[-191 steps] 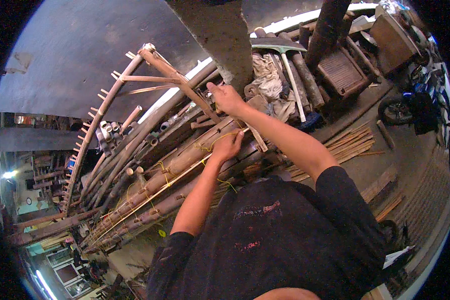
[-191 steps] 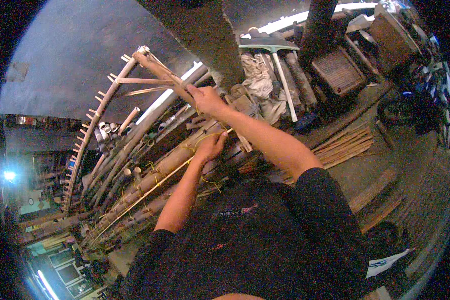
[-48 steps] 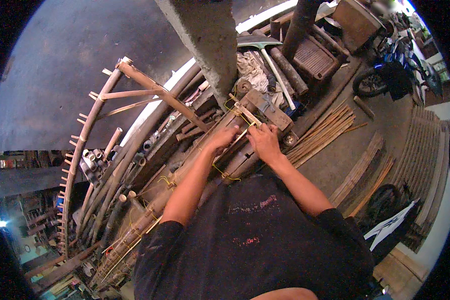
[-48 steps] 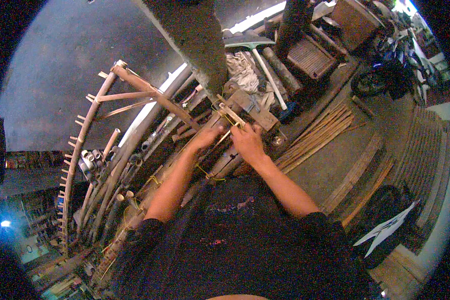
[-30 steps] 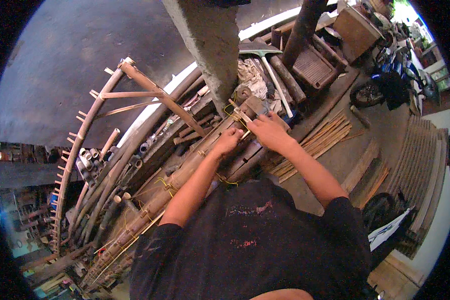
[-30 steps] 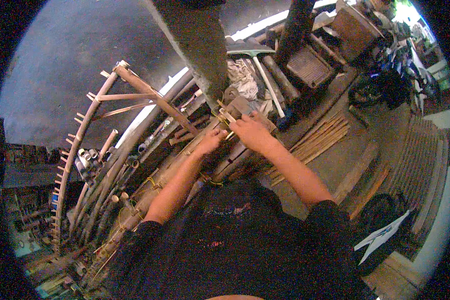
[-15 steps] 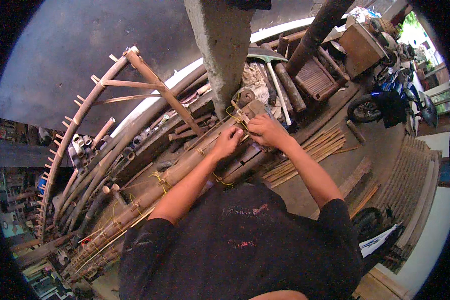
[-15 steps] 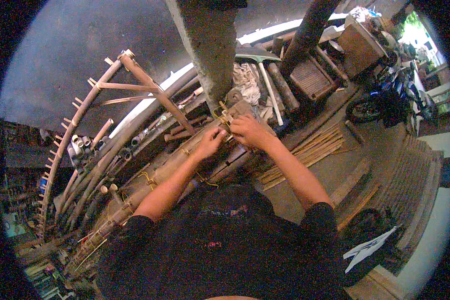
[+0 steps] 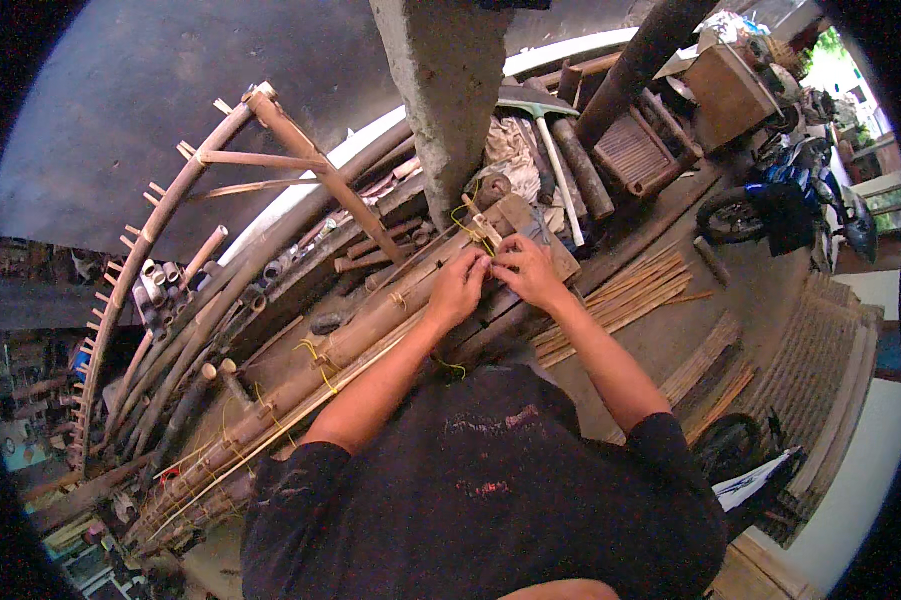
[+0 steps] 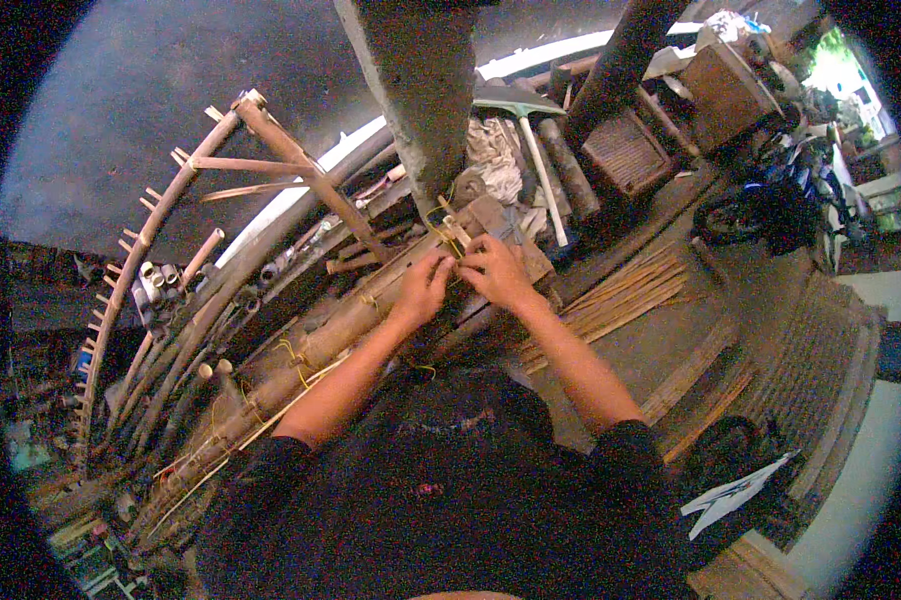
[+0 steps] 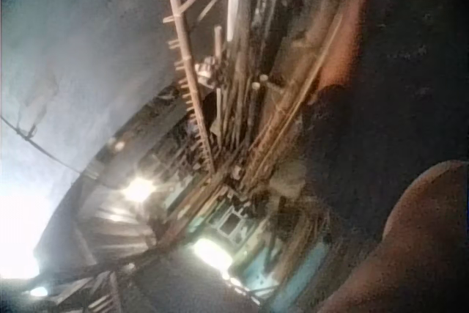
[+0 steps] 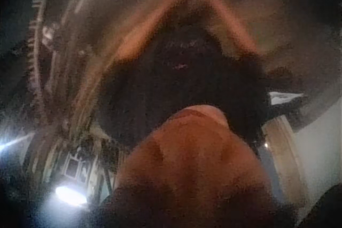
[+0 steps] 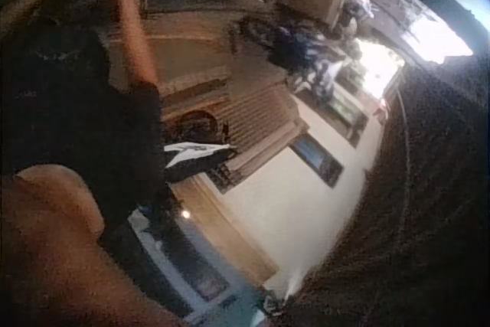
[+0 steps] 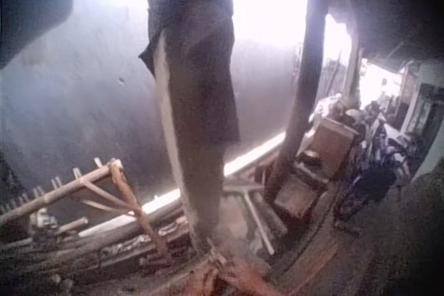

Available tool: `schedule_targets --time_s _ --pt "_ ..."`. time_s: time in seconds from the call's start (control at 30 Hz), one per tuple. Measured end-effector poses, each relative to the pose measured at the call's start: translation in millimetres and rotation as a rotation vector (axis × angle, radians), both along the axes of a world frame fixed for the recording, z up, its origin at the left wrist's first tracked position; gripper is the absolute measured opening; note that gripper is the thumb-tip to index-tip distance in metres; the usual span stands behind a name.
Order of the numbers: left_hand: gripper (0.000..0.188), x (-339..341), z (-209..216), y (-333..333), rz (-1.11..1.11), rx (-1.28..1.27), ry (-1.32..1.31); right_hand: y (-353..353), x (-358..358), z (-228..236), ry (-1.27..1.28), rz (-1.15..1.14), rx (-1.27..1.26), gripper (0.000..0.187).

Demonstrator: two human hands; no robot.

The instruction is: The person ties yellow string around a bundle of bamboo rods to secure them together. They repeatedly wrap and knot the string at multiple points along the rods, adjusting the tension and position as needed.

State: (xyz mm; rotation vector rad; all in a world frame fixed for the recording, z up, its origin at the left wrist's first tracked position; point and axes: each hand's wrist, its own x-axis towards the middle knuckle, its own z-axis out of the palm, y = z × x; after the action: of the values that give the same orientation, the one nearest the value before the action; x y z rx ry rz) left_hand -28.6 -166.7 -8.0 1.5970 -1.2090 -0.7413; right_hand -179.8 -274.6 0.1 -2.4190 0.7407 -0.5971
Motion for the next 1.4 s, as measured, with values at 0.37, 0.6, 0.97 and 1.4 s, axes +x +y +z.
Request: schedule_targets --time_s 0.37,0.6,0.97,1.4 --pt "0.042 -29 13 -1 0.007 0.356 -0.528 -18 5 -12 -0.345 0.216 1.007 0.029" --pt "0.038 -61 -10 -4 0.264 0.301 -0.841 -38 29 -15 -0.374 0.177 1.29 0.025" --pt "0.028 -72 -33 -5 0.408 0.264 -0.915 -22 42 30 -0.426 -0.055 1.605 0.025" --pt "0.013 -61 -15 -3 0.311 0.259 -0.853 -40 36 19 -0.307 0.088 1.451 0.026"
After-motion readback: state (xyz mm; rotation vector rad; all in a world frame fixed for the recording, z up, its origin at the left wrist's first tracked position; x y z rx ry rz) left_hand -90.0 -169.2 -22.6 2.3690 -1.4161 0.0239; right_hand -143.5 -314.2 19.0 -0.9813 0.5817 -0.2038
